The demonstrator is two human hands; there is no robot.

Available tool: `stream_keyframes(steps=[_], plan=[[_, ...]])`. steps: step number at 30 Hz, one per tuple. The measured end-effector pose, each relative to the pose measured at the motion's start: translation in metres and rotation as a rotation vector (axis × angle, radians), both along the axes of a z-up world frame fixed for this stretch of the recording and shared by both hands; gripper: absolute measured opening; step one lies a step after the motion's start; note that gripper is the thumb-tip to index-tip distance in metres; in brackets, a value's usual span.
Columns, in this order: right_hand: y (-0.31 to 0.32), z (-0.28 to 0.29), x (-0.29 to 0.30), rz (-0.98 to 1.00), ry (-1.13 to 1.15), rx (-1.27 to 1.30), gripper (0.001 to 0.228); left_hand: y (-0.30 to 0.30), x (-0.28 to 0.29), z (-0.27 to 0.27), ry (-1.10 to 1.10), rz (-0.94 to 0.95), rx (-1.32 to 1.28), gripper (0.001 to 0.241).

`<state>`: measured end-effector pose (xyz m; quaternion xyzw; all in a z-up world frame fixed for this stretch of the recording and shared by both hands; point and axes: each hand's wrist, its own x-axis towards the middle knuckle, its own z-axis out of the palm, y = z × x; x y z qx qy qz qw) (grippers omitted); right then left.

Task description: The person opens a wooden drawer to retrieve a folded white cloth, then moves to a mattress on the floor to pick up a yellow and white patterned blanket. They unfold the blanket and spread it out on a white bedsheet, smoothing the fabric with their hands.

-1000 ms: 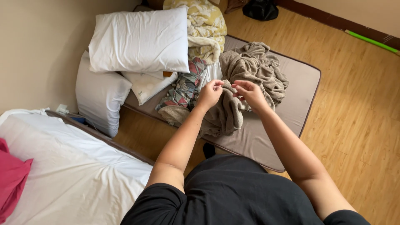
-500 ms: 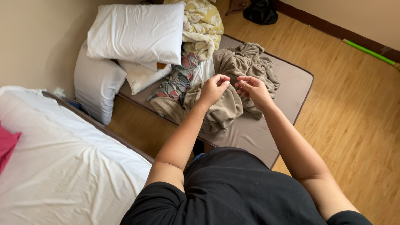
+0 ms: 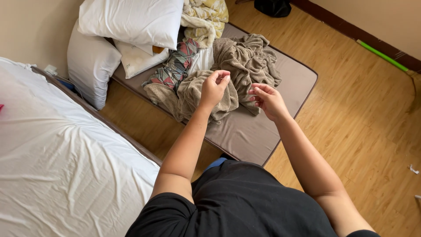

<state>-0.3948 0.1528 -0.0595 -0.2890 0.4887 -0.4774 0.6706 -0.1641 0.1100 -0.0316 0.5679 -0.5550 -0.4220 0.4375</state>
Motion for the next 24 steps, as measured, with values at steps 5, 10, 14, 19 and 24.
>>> stream_keyframes(steps=[5, 10, 14, 19, 24], plan=[[0.004, 0.015, -0.008, -0.001, -0.031, -0.003, 0.026, 0.004, -0.030, 0.001, 0.070, -0.027, -0.014, 0.016], [-0.004, 0.026, -0.022, 0.036, -0.046, -0.033, 0.028, 0.000, -0.050, 0.003, 0.092, -0.016, -0.037, 0.016], [-0.014, 0.026, -0.040, 0.060, -0.059, -0.024, 0.029, 0.002, -0.068, 0.019, 0.166, -0.015, -0.038, 0.016], [-0.023, 0.021, -0.084, 0.140, -0.051, -0.003, 0.030, 0.003, -0.112, 0.017, 0.260, 0.048, -0.032, 0.017], [-0.029, 0.035, -0.147, 0.220, -0.031, 0.013, 0.031, 0.015, -0.180, 0.035, 0.332, 0.146, -0.043, 0.018]])
